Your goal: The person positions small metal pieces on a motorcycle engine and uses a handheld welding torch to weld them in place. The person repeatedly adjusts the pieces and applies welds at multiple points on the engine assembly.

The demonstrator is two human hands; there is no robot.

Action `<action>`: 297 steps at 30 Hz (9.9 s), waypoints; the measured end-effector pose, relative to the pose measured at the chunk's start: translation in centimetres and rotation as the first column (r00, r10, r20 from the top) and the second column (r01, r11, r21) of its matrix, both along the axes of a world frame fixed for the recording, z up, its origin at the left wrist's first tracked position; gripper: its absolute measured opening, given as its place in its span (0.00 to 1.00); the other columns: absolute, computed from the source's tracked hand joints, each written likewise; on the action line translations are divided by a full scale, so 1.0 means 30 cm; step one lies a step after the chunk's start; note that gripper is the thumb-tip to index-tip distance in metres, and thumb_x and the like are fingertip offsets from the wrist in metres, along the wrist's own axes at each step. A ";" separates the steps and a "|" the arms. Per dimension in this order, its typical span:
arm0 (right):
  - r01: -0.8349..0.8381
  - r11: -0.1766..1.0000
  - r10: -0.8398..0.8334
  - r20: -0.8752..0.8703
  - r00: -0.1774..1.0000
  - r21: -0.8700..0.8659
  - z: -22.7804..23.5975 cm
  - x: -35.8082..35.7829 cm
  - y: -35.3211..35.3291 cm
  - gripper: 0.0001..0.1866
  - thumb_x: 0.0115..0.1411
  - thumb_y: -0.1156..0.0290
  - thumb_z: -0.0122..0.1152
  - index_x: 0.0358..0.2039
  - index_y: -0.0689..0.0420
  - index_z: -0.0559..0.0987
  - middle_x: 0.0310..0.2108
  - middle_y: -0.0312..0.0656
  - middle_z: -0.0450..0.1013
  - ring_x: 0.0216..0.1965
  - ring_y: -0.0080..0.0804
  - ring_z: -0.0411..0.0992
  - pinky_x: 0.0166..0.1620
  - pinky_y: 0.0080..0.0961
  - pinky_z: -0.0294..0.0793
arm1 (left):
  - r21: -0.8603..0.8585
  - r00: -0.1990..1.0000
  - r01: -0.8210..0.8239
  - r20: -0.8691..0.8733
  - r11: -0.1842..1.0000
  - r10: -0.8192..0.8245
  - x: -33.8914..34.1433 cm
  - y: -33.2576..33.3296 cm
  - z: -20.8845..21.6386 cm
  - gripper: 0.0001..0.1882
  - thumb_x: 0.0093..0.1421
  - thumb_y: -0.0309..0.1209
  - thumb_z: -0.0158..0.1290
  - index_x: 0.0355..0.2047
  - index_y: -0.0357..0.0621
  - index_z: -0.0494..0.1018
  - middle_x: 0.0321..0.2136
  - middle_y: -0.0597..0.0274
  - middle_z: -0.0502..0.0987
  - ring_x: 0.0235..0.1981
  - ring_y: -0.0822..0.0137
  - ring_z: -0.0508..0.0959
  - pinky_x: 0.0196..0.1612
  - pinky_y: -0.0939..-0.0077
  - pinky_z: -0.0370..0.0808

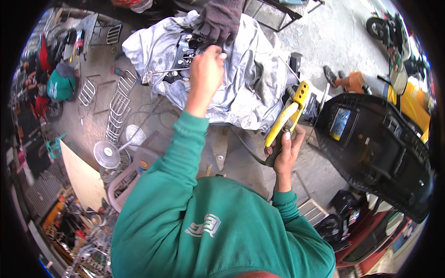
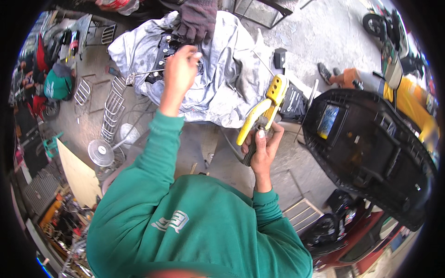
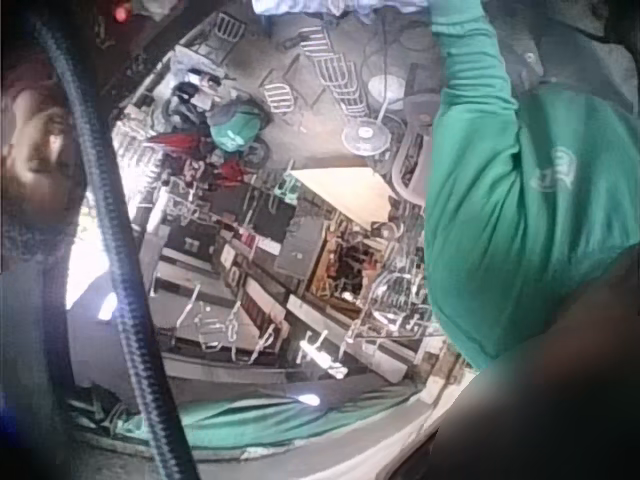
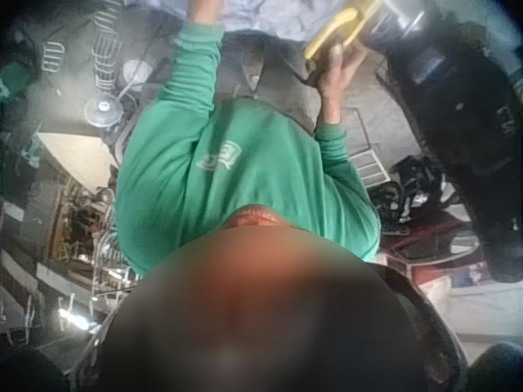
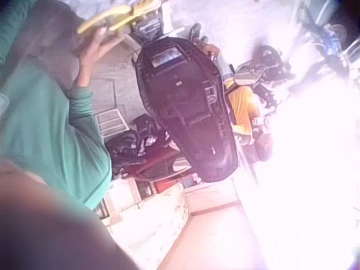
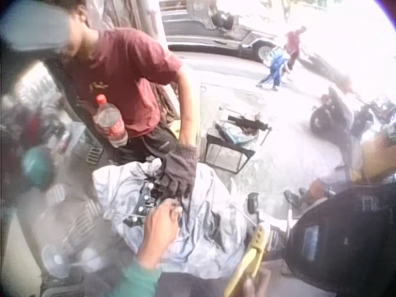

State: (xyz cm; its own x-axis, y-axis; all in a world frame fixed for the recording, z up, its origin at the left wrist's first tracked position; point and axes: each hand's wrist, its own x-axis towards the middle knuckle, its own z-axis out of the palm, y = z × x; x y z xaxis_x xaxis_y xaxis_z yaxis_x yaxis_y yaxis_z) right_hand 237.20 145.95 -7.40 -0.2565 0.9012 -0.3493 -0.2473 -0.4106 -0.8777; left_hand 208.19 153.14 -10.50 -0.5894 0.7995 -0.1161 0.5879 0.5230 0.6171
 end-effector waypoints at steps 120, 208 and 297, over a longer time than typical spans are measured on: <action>-0.036 0.998 0.041 0.076 0.996 -0.060 -0.160 -0.574 -0.036 0.52 0.50 0.57 0.84 0.63 0.64 0.57 0.53 0.54 0.75 0.54 0.40 0.76 0.58 0.37 0.75 | 0.029 0.455 0.881 -0.325 0.472 -0.829 -0.465 0.206 -0.045 0.34 0.60 0.22 0.63 0.67 0.54 0.71 0.41 0.67 0.87 0.47 0.69 0.85 0.53 0.72 0.78; 0.048 0.998 -0.051 -0.068 0.996 -0.041 -0.231 -0.679 -0.042 0.54 0.52 0.58 0.83 0.64 0.64 0.53 0.55 0.56 0.75 0.52 0.40 0.78 0.54 0.37 0.78 | -0.477 0.037 0.778 -0.614 0.408 -0.788 -0.479 0.221 0.009 0.14 0.65 0.31 0.60 0.51 0.55 0.82 0.45 0.71 0.81 0.46 0.66 0.78 0.49 0.68 0.64; 0.018 1.000 -0.018 0.016 1.000 -0.005 -0.252 -0.678 -0.033 0.59 0.46 0.52 0.86 0.66 0.63 0.55 0.47 0.56 0.80 0.41 0.32 0.80 0.46 0.27 0.79 | -0.404 0.326 0.621 -0.647 0.672 -0.689 -0.527 0.269 0.008 0.31 0.52 0.55 0.72 0.44 0.42 0.78 0.48 0.56 0.78 0.55 0.52 0.75 0.61 0.54 0.66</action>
State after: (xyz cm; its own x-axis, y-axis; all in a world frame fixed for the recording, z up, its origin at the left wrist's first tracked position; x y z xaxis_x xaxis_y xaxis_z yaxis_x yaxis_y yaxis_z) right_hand 216.85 144.95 -14.97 -0.2343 0.9040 -0.3577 -0.2411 -0.4105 -0.8794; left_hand 192.38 161.22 -10.26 0.2212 0.9751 -0.0166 0.9563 -0.2202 -0.1921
